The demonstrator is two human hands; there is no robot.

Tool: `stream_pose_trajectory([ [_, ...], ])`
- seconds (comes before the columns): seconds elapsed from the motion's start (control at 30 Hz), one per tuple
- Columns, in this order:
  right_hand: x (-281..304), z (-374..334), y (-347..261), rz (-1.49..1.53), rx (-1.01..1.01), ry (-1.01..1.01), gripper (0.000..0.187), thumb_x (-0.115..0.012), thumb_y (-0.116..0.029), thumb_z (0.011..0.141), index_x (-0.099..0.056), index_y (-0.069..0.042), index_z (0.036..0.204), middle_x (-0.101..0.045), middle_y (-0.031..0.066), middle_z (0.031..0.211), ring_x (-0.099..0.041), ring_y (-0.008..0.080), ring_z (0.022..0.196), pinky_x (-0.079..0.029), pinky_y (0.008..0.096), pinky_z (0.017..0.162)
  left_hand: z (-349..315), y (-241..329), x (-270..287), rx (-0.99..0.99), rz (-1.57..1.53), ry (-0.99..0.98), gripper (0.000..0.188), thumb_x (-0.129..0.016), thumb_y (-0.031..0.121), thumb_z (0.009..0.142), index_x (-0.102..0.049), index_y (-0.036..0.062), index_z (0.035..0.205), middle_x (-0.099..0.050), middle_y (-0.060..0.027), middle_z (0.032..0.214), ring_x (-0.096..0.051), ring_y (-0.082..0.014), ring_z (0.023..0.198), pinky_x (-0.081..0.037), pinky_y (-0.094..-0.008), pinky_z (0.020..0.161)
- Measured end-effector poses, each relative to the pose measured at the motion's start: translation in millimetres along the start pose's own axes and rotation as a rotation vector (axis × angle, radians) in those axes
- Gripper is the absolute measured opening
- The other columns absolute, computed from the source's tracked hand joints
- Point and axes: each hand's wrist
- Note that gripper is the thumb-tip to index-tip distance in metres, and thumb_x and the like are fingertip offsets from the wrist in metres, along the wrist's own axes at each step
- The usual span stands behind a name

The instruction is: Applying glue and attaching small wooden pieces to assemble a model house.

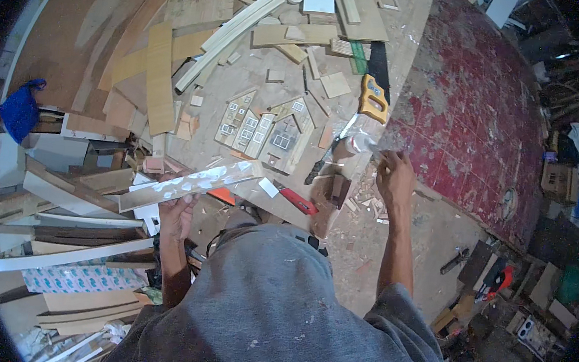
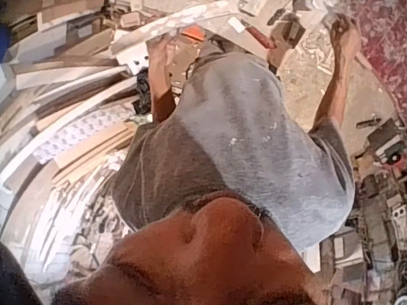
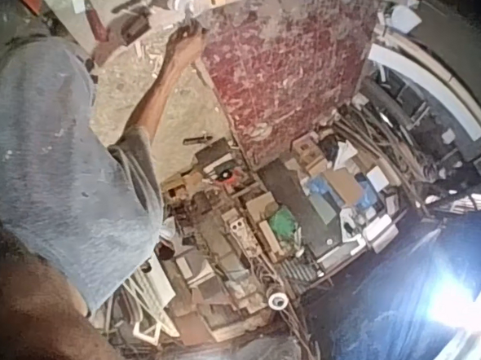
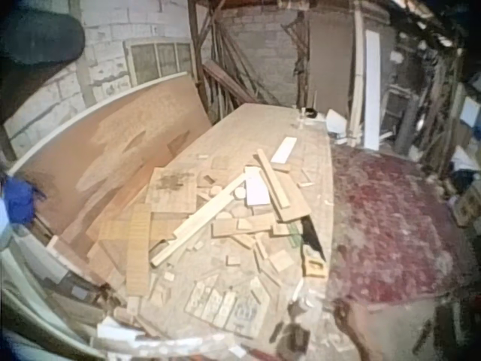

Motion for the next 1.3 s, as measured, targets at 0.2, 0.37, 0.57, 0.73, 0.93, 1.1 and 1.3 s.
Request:
stream_pose_trajectory([
  [0.2, -38.8, 39.4, -7.1, -0.154, -0.034, -0.239, 0.029, -0.064, -0.026, 0.088, -0.07, -0.007, 0.109, -0.065, 0.0186, 0.11, -0.063, 0.0378, 0.1, -0.05, 0.0482, 0.084, 8.1, 12.2, -18.0, -0.004, -0.048, -0.146, 0.056, -0.069, -0.016, 0.075, -0.046, 0.0127, 0.118, -0.053, -0.0081, 0.118, -0.058, -0.022, 0.111, -0.055, -0.0403, 0.098],
  [0.37, 5.5, 16.3, -108.4, 0.078, 0.446, -0.075, 0.07, -0.076, -0.047, 0.079, -0.056, -0.014, 0.138, -0.049, 0.0166, 0.14, -0.049, 0.0348, 0.125, -0.038, 0.0523, 0.1, 22.4, 26.3, -10.0, -0.025, -0.054, -0.233, 0.057, -0.069, -0.017, 0.074, -0.047, 0.0117, 0.117, -0.05, -0.0084, 0.118, -0.056, -0.0228, 0.114, -0.054, -0.0392, 0.097],
  [0.57, 12.2, -4.5, -212.0, 0.689, 0.714, -0.306, 0.064, -0.083, -0.025, 0.078, -0.059, -0.01, 0.137, -0.057, 0.0169, 0.127, -0.059, 0.0272, 0.107, -0.048, 0.0401, 0.094, 34.5, 39.1, -8.5, -0.03, -0.145, -0.276, 0.058, -0.071, -0.016, 0.072, -0.046, 0.0102, 0.118, -0.051, -0.0093, 0.119, -0.058, -0.0235, 0.109, -0.057, -0.0387, 0.088],
  [0.73, 11.1, -11.5, -229.5, 0.826, 0.626, -0.347, 0.052, -0.082, -0.016, 0.078, -0.067, -0.007, 0.126, -0.065, 0.0142, 0.109, -0.064, 0.0231, 0.095, -0.052, 0.0337, 0.083, 36.6, 46.2, 2.9, -0.045, -0.147, -0.301, 0.059, -0.073, -0.011, 0.075, -0.046, 0.0121, 0.122, -0.053, -0.0097, 0.118, -0.058, -0.0221, 0.107, -0.056, -0.032, 0.085],
  [0.93, -1.5, -16.4, -239.3, 0.844, 0.674, -0.259, 0.046, -0.082, -0.013, 0.079, -0.07, -0.007, 0.122, -0.065, 0.0117, 0.105, -0.064, 0.0212, 0.095, -0.052, 0.0326, 0.081, 41.3, 48.1, 14.5, -0.096, -0.159, -0.299, 0.061, -0.075, -0.006, 0.078, -0.044, 0.0117, 0.129, -0.057, -0.0104, 0.123, -0.058, -0.0207, 0.115, -0.052, -0.0348, 0.096],
  [1.1, -9.8, -22.0, -241.0, 0.866, 0.66, -0.235, 0.038, -0.081, -0.011, 0.08, -0.073, -0.007, 0.116, -0.065, 0.0113, 0.107, -0.065, 0.0219, 0.093, -0.053, 0.0335, 0.08, 39.8, 47.9, 14.6, -0.102, -0.173, -0.249, 0.058, -0.072, -0.007, 0.08, -0.045, 0.0108, 0.129, -0.059, -0.011, 0.122, -0.06, -0.0202, 0.114, -0.057, -0.0325, 0.091],
  [1.3, -18.1, -33.5, -242.6, 1.01, 0.557, -0.244, 0.033, -0.081, -0.007, 0.078, -0.075, -0.007, 0.11, -0.061, 0.0099, 0.119, -0.063, 0.023, 0.105, -0.051, 0.033, 0.09, 34.3, 48.6, 12.4, -0.097, -0.157, -0.222, 0.056, -0.073, -0.006, 0.081, -0.047, 0.0116, 0.128, -0.059, -0.0109, 0.122, -0.061, -0.0209, 0.113, -0.058, -0.0333, 0.089],
])
Point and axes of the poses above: each hand's wrist, its own z-axis towards the middle knuckle, its own x-axis out of the back of the hand, y = z × x
